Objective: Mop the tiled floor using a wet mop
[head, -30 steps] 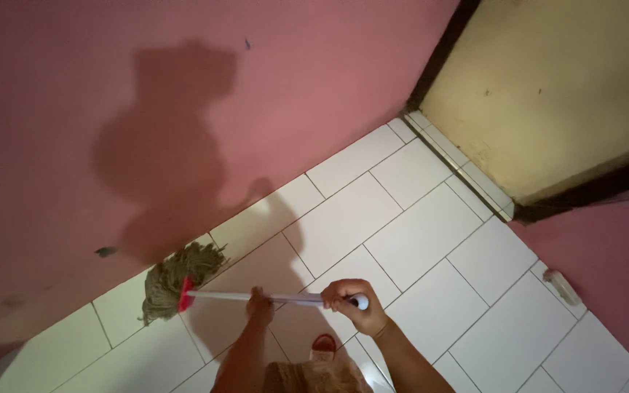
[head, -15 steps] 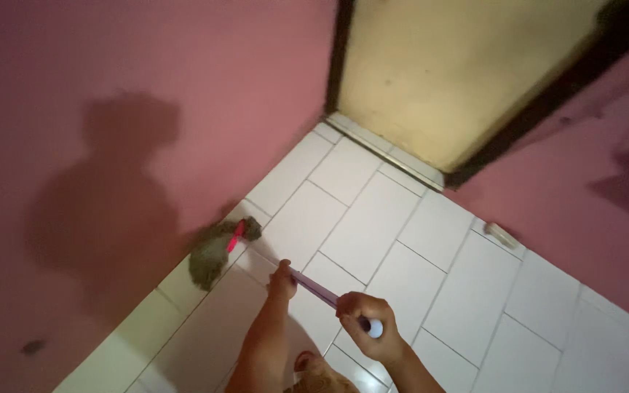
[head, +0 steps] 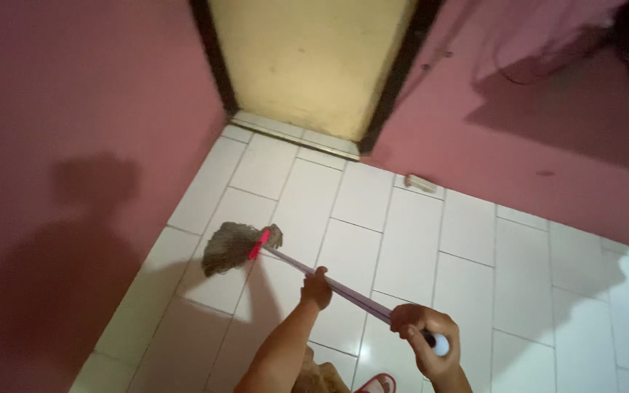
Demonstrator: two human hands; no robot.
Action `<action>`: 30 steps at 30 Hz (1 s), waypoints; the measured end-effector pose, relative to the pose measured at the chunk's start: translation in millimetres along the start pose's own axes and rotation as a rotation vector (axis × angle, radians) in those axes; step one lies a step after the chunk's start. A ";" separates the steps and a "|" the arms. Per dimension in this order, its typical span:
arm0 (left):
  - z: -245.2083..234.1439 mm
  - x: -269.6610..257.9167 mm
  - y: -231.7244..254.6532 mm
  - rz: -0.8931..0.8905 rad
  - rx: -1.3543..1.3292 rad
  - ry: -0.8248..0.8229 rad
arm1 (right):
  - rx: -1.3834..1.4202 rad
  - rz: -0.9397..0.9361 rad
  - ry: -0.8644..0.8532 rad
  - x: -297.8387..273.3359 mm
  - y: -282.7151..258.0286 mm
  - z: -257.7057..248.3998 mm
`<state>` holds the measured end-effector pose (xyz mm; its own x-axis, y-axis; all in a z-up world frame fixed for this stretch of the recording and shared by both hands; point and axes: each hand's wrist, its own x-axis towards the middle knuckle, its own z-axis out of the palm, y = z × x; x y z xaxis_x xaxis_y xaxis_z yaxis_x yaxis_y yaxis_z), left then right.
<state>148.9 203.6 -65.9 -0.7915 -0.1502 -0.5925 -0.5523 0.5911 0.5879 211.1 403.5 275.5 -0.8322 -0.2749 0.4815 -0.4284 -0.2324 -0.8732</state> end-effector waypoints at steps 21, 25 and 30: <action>206.5 -59.0 257.6 0.478 0.284 -0.249 | -0.493 -0.204 0.686 -113.1 -20.3 -194.5; 220.8 -60.4 267.0 0.461 0.226 -0.244 | -0.395 0.013 0.734 -153.9 57.3 -229.7; 223.9 -23.7 256.0 0.433 0.265 -0.284 | -0.404 0.209 0.513 -133.2 104.5 -243.1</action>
<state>85.0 535.9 -24.8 -0.8092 0.3464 -0.4745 -0.0801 0.7351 0.6732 191.6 642.7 101.8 -0.9305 0.2236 0.2901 -0.2554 0.1715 -0.9515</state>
